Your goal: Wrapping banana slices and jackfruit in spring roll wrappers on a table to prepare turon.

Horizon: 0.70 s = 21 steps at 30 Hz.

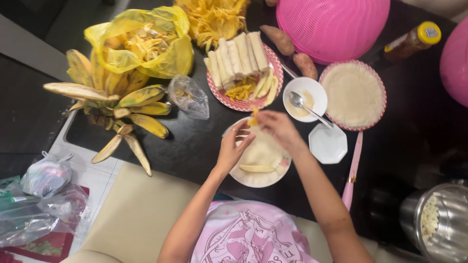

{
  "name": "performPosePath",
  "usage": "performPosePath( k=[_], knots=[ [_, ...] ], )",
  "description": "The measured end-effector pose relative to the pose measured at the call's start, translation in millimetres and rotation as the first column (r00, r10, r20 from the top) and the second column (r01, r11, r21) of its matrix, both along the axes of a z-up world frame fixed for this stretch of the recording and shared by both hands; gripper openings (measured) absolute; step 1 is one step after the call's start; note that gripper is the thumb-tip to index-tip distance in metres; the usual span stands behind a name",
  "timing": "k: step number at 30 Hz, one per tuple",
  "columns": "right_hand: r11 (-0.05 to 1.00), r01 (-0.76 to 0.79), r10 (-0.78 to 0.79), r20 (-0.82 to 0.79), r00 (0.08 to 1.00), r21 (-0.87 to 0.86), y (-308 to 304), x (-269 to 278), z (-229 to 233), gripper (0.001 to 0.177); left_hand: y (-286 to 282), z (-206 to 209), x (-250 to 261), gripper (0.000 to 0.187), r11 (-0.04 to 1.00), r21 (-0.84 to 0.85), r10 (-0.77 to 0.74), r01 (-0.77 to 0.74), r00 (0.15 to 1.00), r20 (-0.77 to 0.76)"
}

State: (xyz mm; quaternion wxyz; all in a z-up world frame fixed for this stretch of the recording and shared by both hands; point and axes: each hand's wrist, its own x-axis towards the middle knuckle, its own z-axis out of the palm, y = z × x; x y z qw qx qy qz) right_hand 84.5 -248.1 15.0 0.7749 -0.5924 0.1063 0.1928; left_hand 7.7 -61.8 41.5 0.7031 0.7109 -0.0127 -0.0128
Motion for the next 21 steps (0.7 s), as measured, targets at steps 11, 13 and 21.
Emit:
performPosePath(
  k=[11, 13, 21],
  knots=[
    [0.984, -0.007, 0.008, 0.009, 1.0, -0.177, -40.3, -98.3, -31.3, 0.025, 4.1, -61.2, -17.2, 0.025, 0.825, 0.459, -0.292, 0.329, 0.944, -0.152],
    [0.969, -0.063, 0.072, 0.028, 0.997, -0.239, -43.8, -107.5, -34.6, 0.023, 10.4, -56.5, -23.3, 0.025, 0.751, 0.538, -0.328, 0.383, 0.923, -0.198],
    [0.48, 0.076, 0.406, 0.299, 0.863, -0.874, -42.4, -85.5, -45.9, 0.017, 17.8, -44.2, -43.7, 0.026, 0.379, 0.891, -0.36, 0.251, 0.927, -0.108]
  ],
)
